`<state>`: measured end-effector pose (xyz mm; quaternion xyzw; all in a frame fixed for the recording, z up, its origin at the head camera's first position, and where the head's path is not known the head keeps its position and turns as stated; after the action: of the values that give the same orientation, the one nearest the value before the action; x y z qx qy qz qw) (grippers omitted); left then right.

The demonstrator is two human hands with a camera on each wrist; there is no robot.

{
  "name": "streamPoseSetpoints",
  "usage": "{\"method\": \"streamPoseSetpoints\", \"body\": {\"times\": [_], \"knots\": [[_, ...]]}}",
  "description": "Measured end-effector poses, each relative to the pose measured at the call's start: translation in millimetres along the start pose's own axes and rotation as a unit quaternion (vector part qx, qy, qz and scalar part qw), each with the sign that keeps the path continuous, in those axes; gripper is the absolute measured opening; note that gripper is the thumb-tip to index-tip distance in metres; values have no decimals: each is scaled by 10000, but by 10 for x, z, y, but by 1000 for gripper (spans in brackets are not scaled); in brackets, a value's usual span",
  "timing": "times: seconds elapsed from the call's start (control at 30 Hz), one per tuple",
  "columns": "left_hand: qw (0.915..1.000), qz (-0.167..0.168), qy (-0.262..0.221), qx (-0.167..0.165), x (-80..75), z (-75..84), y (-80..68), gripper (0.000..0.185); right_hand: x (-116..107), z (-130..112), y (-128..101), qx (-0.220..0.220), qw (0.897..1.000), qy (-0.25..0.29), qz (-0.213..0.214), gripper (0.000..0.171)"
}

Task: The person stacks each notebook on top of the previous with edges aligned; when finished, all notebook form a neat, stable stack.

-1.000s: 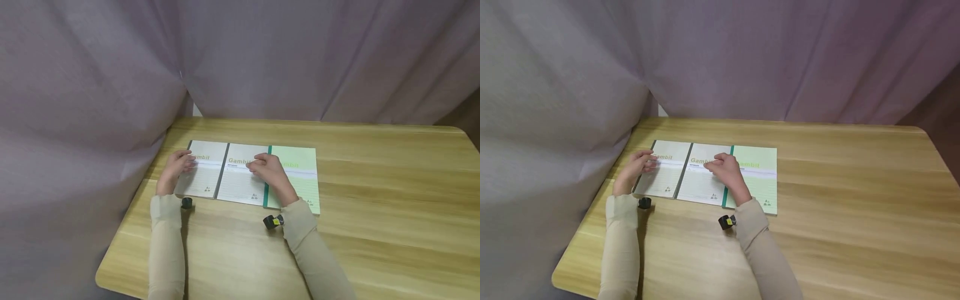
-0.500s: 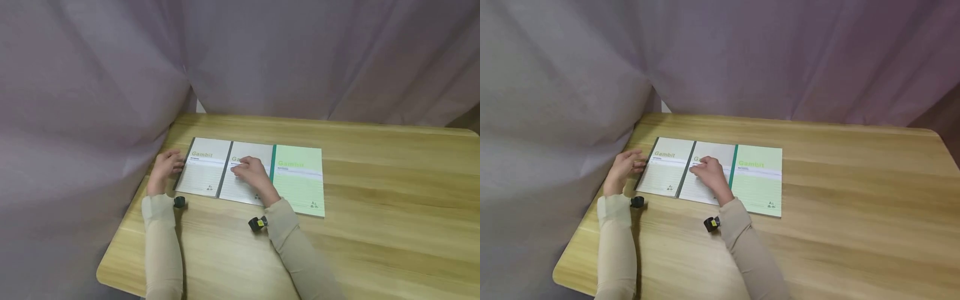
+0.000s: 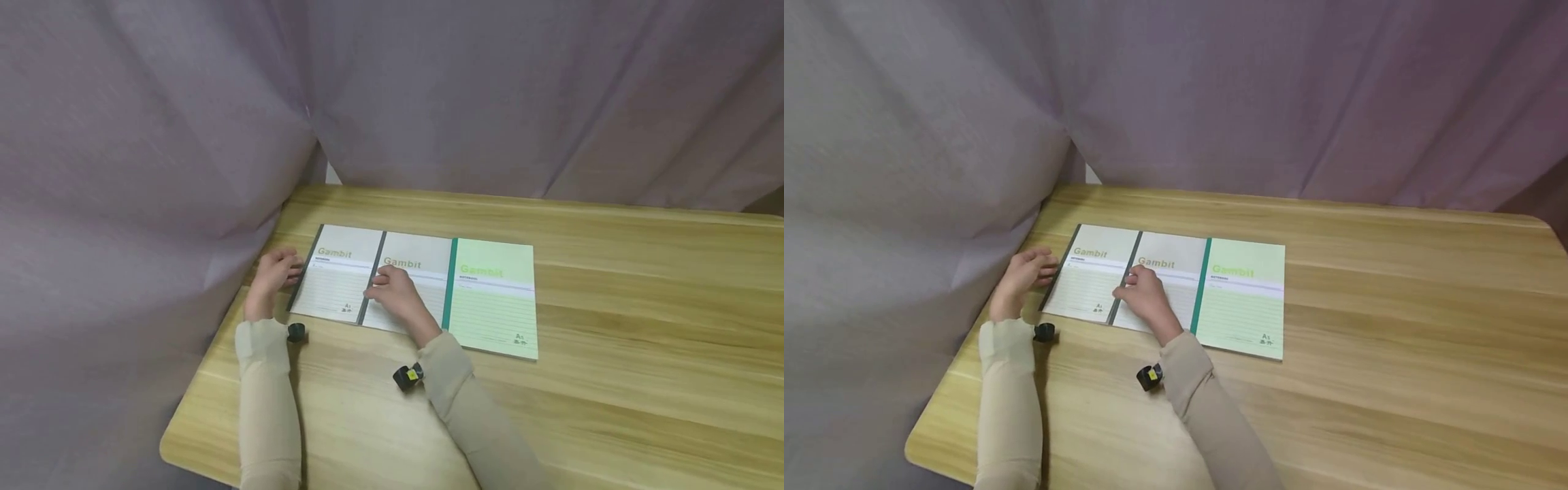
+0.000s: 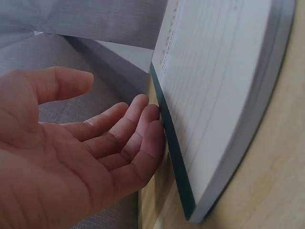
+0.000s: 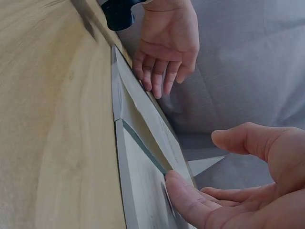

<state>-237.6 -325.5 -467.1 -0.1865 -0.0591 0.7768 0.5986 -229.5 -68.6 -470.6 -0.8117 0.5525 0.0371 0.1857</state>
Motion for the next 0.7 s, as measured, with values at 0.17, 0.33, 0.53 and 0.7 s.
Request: {"method": "streamPoseSetpoints", "body": {"times": [0.17, 0.33, 0.53, 0.7], "knots": [[9999, 5, 94, -110, 50, -29, -16, 51, -17, 20, -46, -75, 9998, 142, -77, 63], [9997, -15, 192, -136, 87, -38, -35, 51, -25, 38, -83, -125, 9996, 177, -200, 62], [9995, 40, 270, -155, 74, -55, -57, 51, -31, 51, -81, -122, 9986, 350, -372, 59], [9992, 27, 372, -121, 56, -96, -82, 50, -8, 60, -107, -113, 9975, 474, -507, 58]]}}
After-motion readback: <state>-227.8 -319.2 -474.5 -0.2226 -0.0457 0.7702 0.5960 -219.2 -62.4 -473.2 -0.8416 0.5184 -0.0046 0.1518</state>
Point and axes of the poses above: each hand's wrist, its own y-axis towards the middle knuckle, its own x-axis out of the palm, z = x × y, the point moved 9 cm from there along y, towards the middle knuckle, and after that the axes turned 4 degrees about -y, right-handed, at the moved point
